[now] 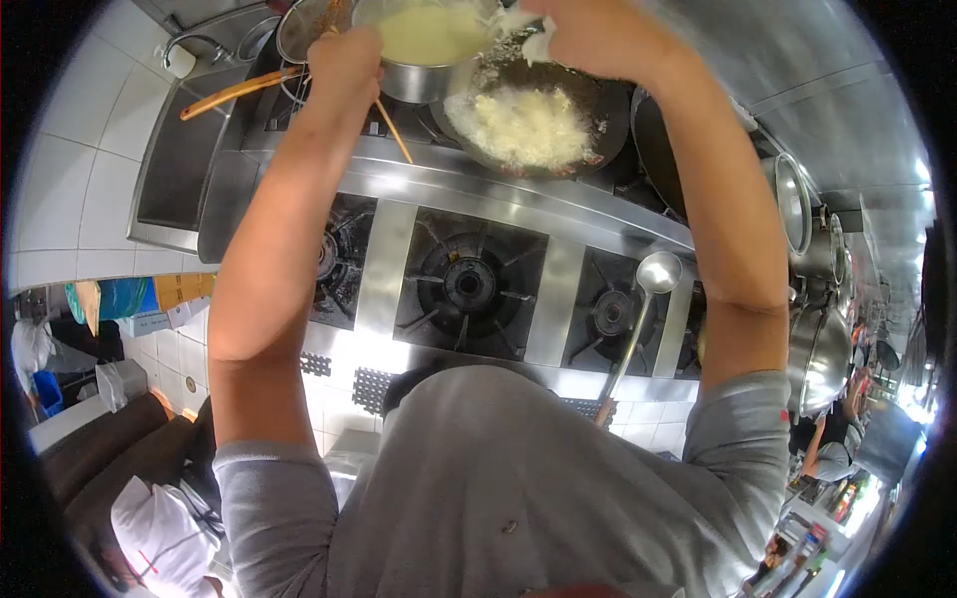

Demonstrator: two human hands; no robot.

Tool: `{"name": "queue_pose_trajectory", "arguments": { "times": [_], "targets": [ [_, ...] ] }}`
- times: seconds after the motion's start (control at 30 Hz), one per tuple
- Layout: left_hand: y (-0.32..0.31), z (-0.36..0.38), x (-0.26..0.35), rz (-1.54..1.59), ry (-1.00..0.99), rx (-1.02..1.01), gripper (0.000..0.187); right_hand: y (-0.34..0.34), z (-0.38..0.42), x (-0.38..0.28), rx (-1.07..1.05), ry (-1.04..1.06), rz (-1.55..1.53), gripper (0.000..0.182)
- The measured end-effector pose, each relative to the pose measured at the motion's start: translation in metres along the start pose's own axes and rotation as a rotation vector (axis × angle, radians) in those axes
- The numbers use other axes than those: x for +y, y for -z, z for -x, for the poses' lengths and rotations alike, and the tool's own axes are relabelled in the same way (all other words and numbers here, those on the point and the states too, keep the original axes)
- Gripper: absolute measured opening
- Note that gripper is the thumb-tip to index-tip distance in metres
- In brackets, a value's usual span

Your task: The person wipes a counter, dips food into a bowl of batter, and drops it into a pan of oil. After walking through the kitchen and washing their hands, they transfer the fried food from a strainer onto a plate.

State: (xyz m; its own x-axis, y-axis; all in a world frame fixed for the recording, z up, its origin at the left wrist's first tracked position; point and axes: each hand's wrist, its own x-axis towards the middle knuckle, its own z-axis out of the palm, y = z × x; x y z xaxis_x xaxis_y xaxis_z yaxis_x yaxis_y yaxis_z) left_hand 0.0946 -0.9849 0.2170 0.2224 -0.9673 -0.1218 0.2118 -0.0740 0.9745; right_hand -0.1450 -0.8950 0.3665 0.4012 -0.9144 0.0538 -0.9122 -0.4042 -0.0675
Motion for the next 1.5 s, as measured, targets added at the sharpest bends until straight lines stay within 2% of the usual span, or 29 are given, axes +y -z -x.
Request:
{"name": "queue_pose_trajectory", "arguments": {
  "times": [0.03,0.1,0.13,0.17,0.23,0.33,0.37,0.43,0.53,0.7,0.77,0.87,0.9,0.97,1.0,1.07,1.13,1.17,1.2,1.23,1.27,1.3,1.4,1.5],
  "targets": [
    [0.003,-0.004,0.001,0.056,-0.016,-0.008,0.020,-0.015,0.000,0.004,-0.001,0.004,-0.001,0.023],
    [0.008,-0.003,0.005,0.110,-0.035,-0.013,0.020,-0.053,-0.003,0.015,-0.150,-0.087,0.000,0.038],
    [0.011,0.003,0.012,0.048,-0.011,-0.009,0.024,-0.067,-0.003,0.017,-0.066,0.009,0.043,0.029],
    [0.013,0.007,0.018,-0.014,0.012,-0.005,0.029,-0.089,-0.008,0.024,-0.063,0.011,0.040,0.029],
    [0.020,-0.001,0.014,-0.013,0.013,-0.013,0.029,-0.134,-0.028,0.044,0.010,-0.048,-0.008,0.016],
    [0.023,-0.003,0.014,0.004,0.021,-0.012,0.029,-0.153,-0.046,0.061,-0.007,0.011,0.023,0.017],
    [0.023,-0.002,0.014,0.020,0.027,-0.002,0.029,-0.155,-0.044,0.069,-0.007,0.013,0.024,0.017],
    [0.022,0.000,0.014,0.046,-0.012,-0.016,0.028,-0.138,-0.031,0.071,0.078,-0.118,-0.039,0.019],
    [0.012,0.009,0.017,0.055,-0.040,0.004,0.028,-0.124,-0.019,0.084,0.010,-0.204,0.002,0.020],
    [-0.002,0.006,0.008,0.013,-0.048,-0.028,0.029,-0.149,-0.006,0.109,-0.063,-0.111,0.039,0.018],
    [-0.009,0.003,0.005,0.020,-0.038,-0.023,0.029,-0.151,-0.003,0.114,0.066,-0.025,0.132,0.018],
    [-0.016,0.003,0.003,0.016,0.018,-0.086,0.025,-0.137,-0.008,0.128,0.184,-0.125,-0.013,0.021],
    [-0.020,0.005,0.004,0.016,0.013,-0.095,0.025,-0.125,-0.009,0.126,0.191,-0.131,-0.010,0.021],
    [-0.028,0.010,0.005,-0.046,0.052,-0.086,0.027,-0.087,-0.010,0.110,0.487,-0.120,-0.021,0.025],
    [-0.031,0.017,0.007,-0.048,0.046,-0.096,0.027,-0.052,-0.004,0.082,0.496,-0.128,-0.018,0.025],
    [-0.043,0.033,0.014,-0.086,0.058,-0.126,0.029,0.012,0.009,0.016,0.197,-0.333,-0.531,0.022],
    [-0.056,0.029,-0.001,-0.036,0.011,-0.123,0.027,-0.052,-0.041,0.056,0.293,-0.075,-0.134,0.028],
    [-0.061,0.027,-0.009,0.017,-0.024,-0.110,0.026,-0.060,-0.052,0.055,0.144,-0.013,-0.085,0.030],
    [-0.069,0.031,-0.012,0.019,0.023,-0.054,0.022,-0.067,-0.060,0.052,-0.007,0.049,-0.037,0.032],
    [-0.071,0.032,-0.012,0.018,0.010,-0.059,0.022,-0.080,-0.064,0.051,-0.160,0.071,0.021,0.034],
    [-0.071,0.033,-0.012,-0.010,0.094,-0.145,0.026,-0.091,-0.067,0.053,-0.315,0.092,0.079,0.037],
    [-0.072,0.036,-0.010,-0.038,0.180,-0.230,0.030,-0.094,-0.065,0.054,-0.304,0.089,0.082,0.037],
    [-0.086,0.058,-0.004,-0.039,0.164,-0.167,0.026,-0.079,-0.052,0.040,-0.496,-0.041,0.088,0.045],
    [-0.084,0.060,-0.013,-0.063,0.168,-0.162,0.025,-0.061,-0.058,0.056,-0.447,0.045,0.148,0.049]
  ]
}}
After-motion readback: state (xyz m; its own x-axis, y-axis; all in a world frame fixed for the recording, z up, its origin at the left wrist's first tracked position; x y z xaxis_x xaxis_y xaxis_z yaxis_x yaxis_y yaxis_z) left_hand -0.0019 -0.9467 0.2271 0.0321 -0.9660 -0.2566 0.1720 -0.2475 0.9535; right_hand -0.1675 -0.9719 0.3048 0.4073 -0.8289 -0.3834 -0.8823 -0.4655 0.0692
